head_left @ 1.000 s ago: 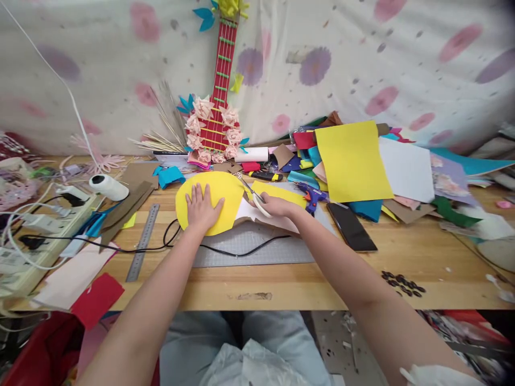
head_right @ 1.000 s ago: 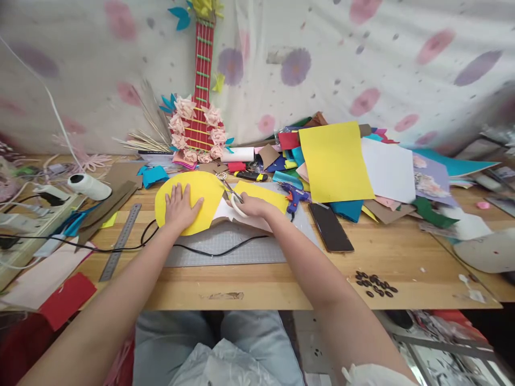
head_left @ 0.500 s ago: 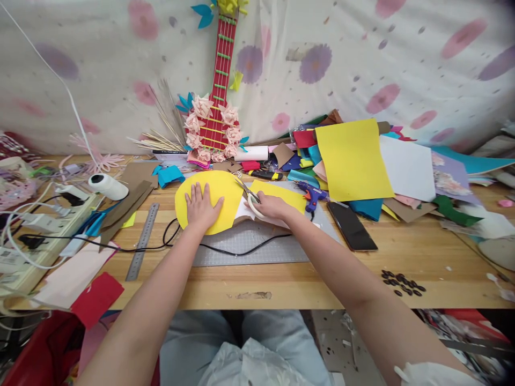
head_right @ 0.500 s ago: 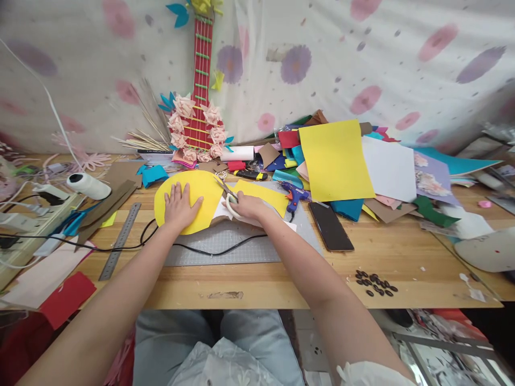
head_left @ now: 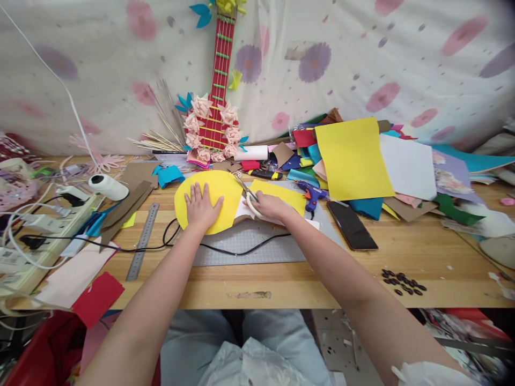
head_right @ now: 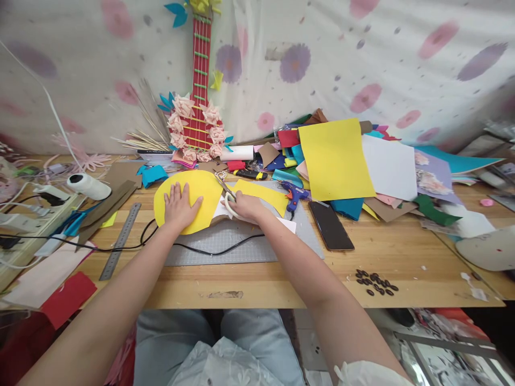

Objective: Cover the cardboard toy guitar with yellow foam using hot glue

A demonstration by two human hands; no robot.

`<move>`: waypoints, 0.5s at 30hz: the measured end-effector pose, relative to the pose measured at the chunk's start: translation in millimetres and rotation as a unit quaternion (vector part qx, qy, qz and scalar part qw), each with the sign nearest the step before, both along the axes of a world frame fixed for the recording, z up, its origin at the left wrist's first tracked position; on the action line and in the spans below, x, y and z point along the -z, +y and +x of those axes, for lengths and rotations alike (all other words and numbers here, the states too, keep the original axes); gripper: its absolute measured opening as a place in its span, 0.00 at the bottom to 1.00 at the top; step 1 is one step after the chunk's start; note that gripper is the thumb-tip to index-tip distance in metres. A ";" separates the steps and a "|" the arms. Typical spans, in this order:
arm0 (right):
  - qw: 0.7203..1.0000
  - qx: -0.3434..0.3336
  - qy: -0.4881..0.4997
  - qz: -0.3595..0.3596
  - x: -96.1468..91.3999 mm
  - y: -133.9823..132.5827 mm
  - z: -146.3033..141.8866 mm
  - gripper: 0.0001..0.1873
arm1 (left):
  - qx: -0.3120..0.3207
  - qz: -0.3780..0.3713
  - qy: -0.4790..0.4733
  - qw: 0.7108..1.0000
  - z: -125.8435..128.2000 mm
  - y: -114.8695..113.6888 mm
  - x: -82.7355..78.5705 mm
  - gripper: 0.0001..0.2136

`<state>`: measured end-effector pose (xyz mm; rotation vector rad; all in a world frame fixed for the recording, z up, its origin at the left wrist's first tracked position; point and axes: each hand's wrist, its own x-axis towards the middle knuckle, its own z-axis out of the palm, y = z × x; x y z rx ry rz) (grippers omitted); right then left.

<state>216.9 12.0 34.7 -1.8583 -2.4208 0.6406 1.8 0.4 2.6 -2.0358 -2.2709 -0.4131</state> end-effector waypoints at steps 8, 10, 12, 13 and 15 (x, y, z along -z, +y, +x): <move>1.000 -0.006 -0.002 -0.001 0.8 0.8 1.4 0.42 | 0.001 0.002 0.005 1.000 0.3 -0.3 0.7 0.35; 1.000 -0.009 -0.001 -0.002 1.8 1.4 1.7 0.42 | 0.001 0.001 0.005 1.000 0.6 -0.5 0.2 0.35; 1.000 -0.010 0.001 -0.003 2.5 2.2 1.8 0.42 | 0.002 0.001 0.004 1.000 0.6 -0.4 0.0 0.36; 1.000 -0.010 0.001 -0.005 2.8 2.8 1.9 0.41 | 0.001 0.001 0.003 1.000 0.6 -0.3 0.0 0.36; 1.000 -0.013 0.002 -0.008 3.5 4.5 2.7 0.40 | 0.001 0.000 0.004 1.000 0.3 -0.1 0.5 0.36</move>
